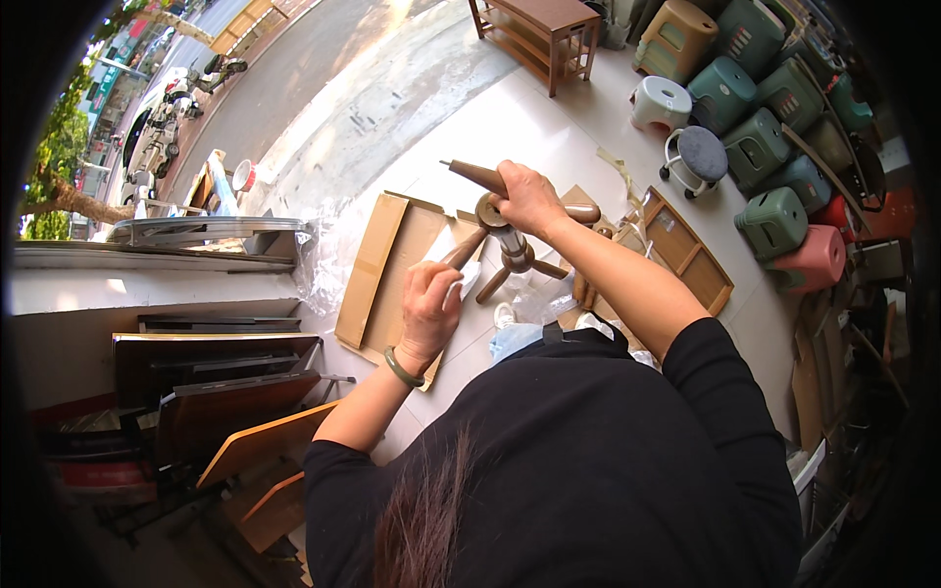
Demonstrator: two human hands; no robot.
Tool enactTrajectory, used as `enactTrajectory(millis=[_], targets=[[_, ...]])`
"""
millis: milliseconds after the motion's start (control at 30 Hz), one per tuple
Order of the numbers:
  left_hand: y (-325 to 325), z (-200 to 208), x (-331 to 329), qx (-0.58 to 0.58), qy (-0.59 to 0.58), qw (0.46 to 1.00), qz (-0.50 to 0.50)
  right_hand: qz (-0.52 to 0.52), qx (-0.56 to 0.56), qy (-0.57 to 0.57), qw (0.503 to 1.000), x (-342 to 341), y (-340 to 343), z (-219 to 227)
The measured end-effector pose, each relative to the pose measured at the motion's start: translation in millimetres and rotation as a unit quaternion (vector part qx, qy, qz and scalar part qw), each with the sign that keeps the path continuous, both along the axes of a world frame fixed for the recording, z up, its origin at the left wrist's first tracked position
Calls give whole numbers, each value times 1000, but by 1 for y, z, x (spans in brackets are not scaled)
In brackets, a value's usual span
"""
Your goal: The person assembles a wooden furniture base by unwrapping bubble-wrapped parts and inserting wooden dowels into a central hub. They connect multiple legs to the hub and tighten the joints by hand.
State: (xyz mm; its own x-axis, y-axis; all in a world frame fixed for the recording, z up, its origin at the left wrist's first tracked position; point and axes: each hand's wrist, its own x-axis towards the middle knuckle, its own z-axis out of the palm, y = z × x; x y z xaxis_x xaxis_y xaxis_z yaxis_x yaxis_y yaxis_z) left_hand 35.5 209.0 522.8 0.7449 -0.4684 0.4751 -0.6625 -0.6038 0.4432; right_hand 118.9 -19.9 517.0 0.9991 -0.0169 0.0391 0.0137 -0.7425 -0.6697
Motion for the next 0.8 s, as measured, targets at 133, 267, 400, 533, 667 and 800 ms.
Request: enactTrajectory(millis=[133,267,400,533,667,800], targets=[[4,-3,18,-170,369,900,160,1,-1,-1,1000,-1,0,0],[20,-4,40,-372,798,460,116,3,-3,-9,1000,-1,0,0],[19,-4,38,-349,749,540,158,3,2,-10,1000,-1,0,0],[10,0,31,-289,629,706,146,5,-5,-12,1000,-1,0,0],[4,4,17,-85,280,952,84,4,-3,-12,1000,-1,0,0],[2,7,9,75,17,996,44,6,-7,-11,1000,-2,1,-1]])
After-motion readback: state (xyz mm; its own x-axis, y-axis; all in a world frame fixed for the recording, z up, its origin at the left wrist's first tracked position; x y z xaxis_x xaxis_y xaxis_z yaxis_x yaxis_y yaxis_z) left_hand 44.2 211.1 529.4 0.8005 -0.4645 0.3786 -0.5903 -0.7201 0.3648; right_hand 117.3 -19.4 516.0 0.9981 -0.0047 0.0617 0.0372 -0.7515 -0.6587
